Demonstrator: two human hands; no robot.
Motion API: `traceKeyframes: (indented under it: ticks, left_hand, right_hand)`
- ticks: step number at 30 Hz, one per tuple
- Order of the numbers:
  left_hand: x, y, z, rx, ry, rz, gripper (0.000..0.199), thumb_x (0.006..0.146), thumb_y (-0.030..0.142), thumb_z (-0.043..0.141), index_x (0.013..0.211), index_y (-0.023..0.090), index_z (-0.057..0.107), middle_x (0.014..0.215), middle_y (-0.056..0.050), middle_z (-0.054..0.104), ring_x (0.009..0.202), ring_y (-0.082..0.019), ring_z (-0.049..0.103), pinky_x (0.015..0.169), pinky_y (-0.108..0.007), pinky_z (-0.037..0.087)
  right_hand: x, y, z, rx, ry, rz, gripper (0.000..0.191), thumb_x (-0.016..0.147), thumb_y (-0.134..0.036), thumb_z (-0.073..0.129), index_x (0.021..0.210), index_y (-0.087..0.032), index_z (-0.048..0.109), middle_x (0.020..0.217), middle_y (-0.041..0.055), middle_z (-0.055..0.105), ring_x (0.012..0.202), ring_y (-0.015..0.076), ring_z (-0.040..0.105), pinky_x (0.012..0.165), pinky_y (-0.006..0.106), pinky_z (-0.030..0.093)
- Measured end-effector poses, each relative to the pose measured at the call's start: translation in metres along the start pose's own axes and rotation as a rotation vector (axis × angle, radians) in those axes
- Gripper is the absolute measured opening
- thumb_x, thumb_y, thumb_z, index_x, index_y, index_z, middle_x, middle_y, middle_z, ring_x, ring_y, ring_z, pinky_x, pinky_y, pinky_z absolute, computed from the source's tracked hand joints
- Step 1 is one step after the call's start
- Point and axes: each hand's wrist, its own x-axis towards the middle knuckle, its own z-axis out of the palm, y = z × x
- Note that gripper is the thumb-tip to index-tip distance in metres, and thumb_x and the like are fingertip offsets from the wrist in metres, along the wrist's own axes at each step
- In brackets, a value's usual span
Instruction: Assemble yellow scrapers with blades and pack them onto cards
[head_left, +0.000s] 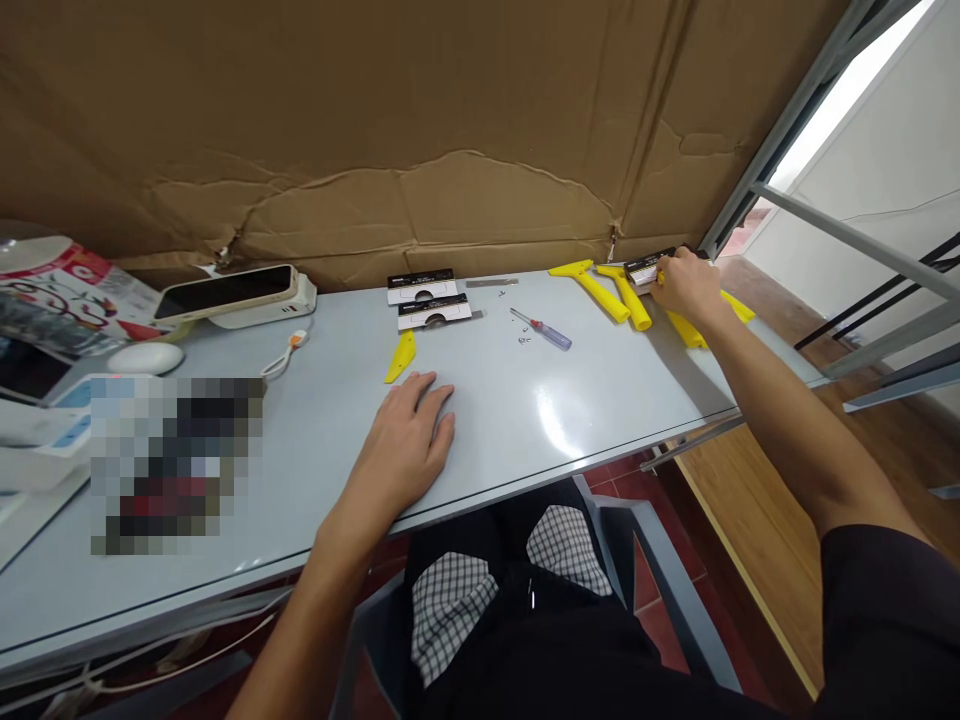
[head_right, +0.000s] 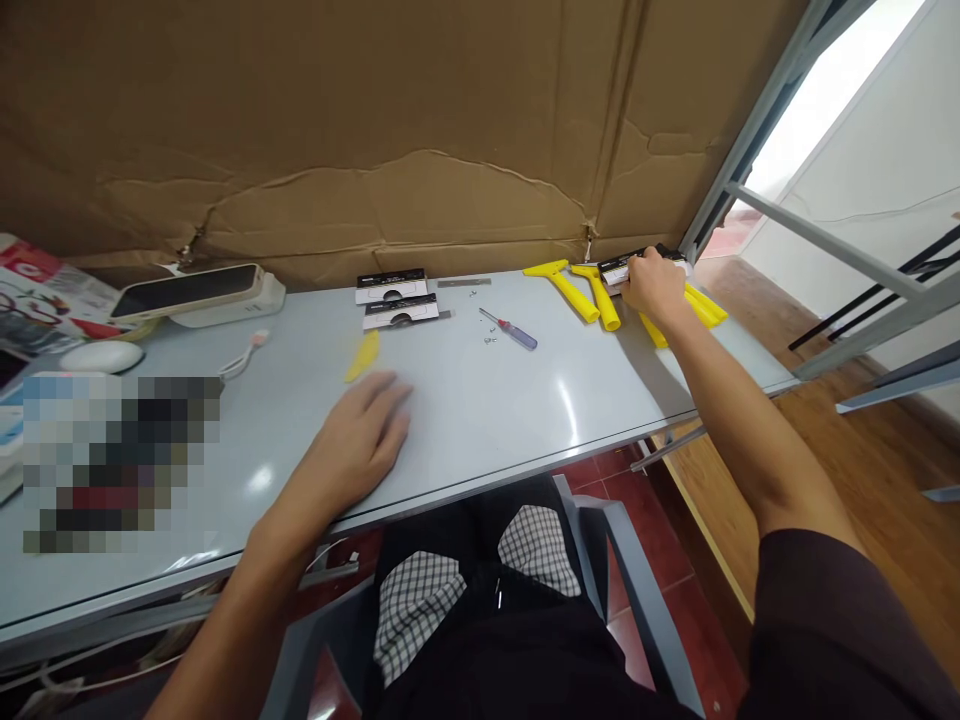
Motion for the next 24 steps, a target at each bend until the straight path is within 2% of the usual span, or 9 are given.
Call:
traceKeyframes:
  ticks: [6,10,14,18,21,24]
  left_hand:
    - [0.000,0.000,0.001,-0.016,-0.001,-0.021,0.053,0.111,0.037,0.038,0.141,0.006,0.069,0.157,-0.028,0.060,0.155,-0.043,0.052,0.133,-0.063,0.039]
    - [0.000,0.000,0.001,-0.041,0.009,-0.033,0.051,0.111,0.037,0.040,0.142,0.010,0.069,0.158,-0.026,0.061,0.155,-0.043,0.052,0.132,-0.066,0.041]
    - [-0.001,-0.001,0.002,-0.027,0.009,-0.023,0.051,0.111,0.037,0.040,0.143,0.009,0.069,0.158,-0.026,0.061,0.155,-0.043,0.052,0.132,-0.065,0.041]
    - [-0.002,-0.002,0.004,0.000,0.010,-0.015,0.051,0.112,0.037,0.040,0.143,0.008,0.069,0.158,-0.025,0.061,0.156,-0.041,0.052,0.133,-0.062,0.040]
    - [-0.002,-0.001,0.003,0.009,0.010,-0.017,0.050,0.112,0.036,0.040,0.143,0.008,0.068,0.159,-0.024,0.061,0.156,-0.041,0.052,0.133,-0.062,0.041]
    - [-0.001,0.000,0.002,0.013,0.005,-0.026,0.049,0.112,0.034,0.041,0.143,0.009,0.068,0.158,-0.024,0.061,0.155,-0.040,0.053,0.132,-0.062,0.042]
  right_hand:
    - [-0.009,-0.013,0.001,0.019,0.109,-0.082,0.041,0.104,-0.029,0.053,0.129,-0.008,0.077,0.134,0.0290,0.066,0.128,0.0438,0.056,0.094,0.052,0.045]
    - [-0.015,-0.020,0.004,0.009,0.126,-0.110,0.041,0.108,-0.028,0.047,0.125,-0.009,0.079,0.133,0.0268,0.068,0.128,0.0423,0.053,0.099,0.055,0.040]
    - [-0.016,-0.033,0.001,0.048,0.146,-0.129,0.045,0.109,-0.034,0.046,0.122,-0.008,0.081,0.132,0.0269,0.070,0.129,0.0439,0.054,0.101,0.056,0.040]
    - [-0.015,-0.062,-0.007,0.095,0.028,-0.160,0.049,0.109,-0.040,0.045,0.124,-0.011,0.082,0.121,0.0258,0.076,0.120,0.0435,0.063,0.097,0.052,0.048]
    - [-0.009,-0.087,-0.009,0.115,-0.115,-0.143,0.047,0.106,-0.041,0.053,0.130,-0.011,0.080,0.124,0.0271,0.077,0.117,0.0439,0.068,0.094,0.050,0.053]
    - [0.001,-0.105,-0.006,0.141,-0.180,-0.140,0.043,0.101,-0.037,0.062,0.129,-0.010,0.079,0.125,0.0285,0.076,0.112,0.0430,0.072,0.091,0.047,0.055]
